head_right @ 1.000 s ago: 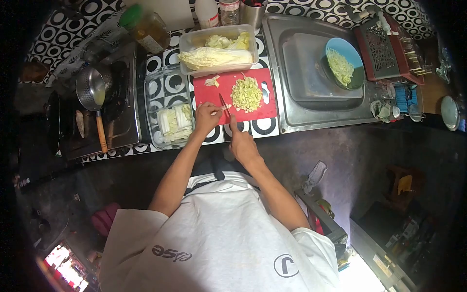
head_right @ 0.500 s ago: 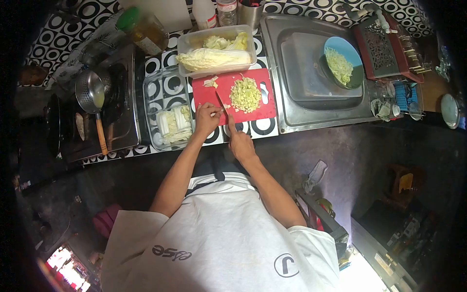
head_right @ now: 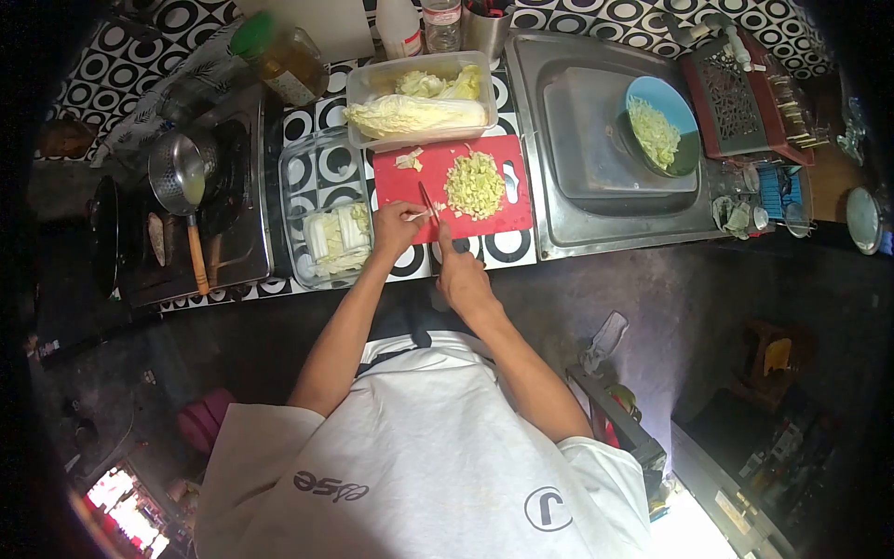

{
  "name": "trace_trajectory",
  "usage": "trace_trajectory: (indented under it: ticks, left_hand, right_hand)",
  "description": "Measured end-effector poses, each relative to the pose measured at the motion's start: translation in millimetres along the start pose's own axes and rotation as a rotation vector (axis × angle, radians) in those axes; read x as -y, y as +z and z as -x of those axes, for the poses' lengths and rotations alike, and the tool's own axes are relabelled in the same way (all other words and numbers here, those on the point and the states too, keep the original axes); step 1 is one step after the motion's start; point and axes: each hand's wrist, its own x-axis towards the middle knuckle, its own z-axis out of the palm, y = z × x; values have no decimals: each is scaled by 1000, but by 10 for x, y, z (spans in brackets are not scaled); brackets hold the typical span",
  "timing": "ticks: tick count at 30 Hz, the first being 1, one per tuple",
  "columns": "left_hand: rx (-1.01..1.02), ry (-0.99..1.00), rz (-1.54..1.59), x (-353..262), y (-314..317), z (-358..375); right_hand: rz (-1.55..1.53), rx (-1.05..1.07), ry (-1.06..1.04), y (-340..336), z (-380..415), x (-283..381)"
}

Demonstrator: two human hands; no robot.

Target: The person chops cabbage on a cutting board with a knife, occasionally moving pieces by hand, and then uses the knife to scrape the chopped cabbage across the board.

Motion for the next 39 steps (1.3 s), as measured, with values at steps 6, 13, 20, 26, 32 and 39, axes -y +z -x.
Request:
trace_trajectory:
  ticks: [6,13,20,26,32,39]
  left_hand:
    - [-31,63,-49,80,53,-15]
    - [-49,118,-72,108,94,-3]
    - [-52,143,-78,141,97,1]
    - [-53,27,-34,83,49,-5]
    - [-60,38,-7,77,47,9]
    - [-108,141,-78,96,101,36]
  right_hand:
    - [85,11,70,345,-30,-140]
    - [73,-135,-69,513,-230,-354]
    - [66,-144,-69,499,-91,-414]
    - [20,-89,-33,158,-170,-92]
    - [-14,-112,-43,306,-46,-103]
    - [27,-157,-90,549,-206,-362]
